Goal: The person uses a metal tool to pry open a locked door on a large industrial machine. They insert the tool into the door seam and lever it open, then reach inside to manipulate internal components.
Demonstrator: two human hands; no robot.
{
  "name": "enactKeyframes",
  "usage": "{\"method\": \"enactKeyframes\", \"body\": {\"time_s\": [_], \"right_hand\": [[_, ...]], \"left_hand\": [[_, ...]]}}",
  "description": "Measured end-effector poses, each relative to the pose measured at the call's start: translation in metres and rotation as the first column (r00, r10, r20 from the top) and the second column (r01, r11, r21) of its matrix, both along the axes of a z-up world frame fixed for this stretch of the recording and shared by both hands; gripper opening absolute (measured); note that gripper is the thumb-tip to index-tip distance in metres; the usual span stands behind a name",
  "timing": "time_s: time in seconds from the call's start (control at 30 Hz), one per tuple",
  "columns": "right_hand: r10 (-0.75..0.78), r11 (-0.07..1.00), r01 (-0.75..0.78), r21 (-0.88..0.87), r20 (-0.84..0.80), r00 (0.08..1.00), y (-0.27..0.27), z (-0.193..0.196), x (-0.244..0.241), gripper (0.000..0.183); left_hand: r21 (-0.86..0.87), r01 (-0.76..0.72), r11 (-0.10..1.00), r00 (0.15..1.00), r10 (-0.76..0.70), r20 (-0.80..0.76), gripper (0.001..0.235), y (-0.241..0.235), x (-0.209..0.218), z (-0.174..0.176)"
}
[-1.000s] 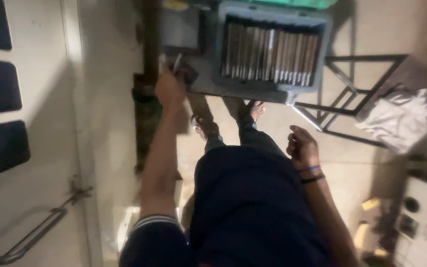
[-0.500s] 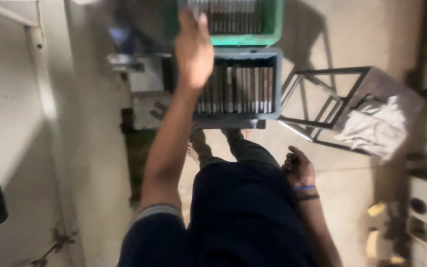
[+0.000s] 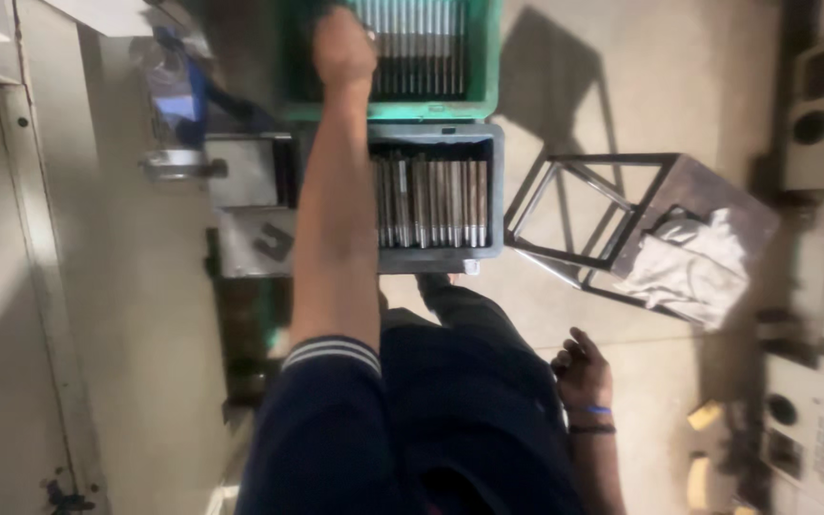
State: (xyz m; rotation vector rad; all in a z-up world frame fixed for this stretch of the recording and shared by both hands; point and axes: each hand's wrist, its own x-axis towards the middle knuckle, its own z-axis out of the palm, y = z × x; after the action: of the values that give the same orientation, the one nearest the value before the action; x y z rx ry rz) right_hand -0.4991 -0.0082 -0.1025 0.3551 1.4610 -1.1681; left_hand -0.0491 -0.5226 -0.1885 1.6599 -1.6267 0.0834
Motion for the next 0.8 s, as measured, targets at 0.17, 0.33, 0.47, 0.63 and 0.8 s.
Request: {"method": "enactKeyframes", "body": {"time_s": [0.17, 0.33, 0.47, 0.63, 0.8], "right_hand": [[-0.026, 0.999, 0.028, -0.035, 0.051, 0.998, -0.007, -0.004, 0.009, 0.015], [0.104, 0.982, -0.084, -0.169, 0.112, 0.988, -0.018, -0.004, 0.028, 0.017], [0.162, 0.965, -0.130, -0.228, 0.130, 0.978, -0.029, -0.001, 0.051, 0.018], [0.298, 0.903, -0.264, -0.340, 0.053, 0.953, -0.045, 0.016, 0.091, 0.031], [0.434, 0.850, -0.408, -0.334, 0.002, 0.901, -0.060, 0.048, 0.139, 0.032]], "left_hand": [[0.258, 0.017, 0.966, 0.985, 0.028, -0.172, 0.010, 0.022, 0.005, 0.061], [-0.012, -0.037, 0.999, 0.908, 0.029, -0.419, 0.016, 0.163, -0.026, 0.156], [0.544, 0.016, 0.839, 0.977, 0.103, -0.188, 0.028, 0.259, -0.056, 0.170], [0.527, -0.053, 0.848, 0.994, 0.093, -0.050, 0.024, 0.292, -0.087, 0.124], [0.671, 0.025, 0.741, 0.994, 0.052, -0.094, 0.031, 0.281, -0.083, 0.117]]}}
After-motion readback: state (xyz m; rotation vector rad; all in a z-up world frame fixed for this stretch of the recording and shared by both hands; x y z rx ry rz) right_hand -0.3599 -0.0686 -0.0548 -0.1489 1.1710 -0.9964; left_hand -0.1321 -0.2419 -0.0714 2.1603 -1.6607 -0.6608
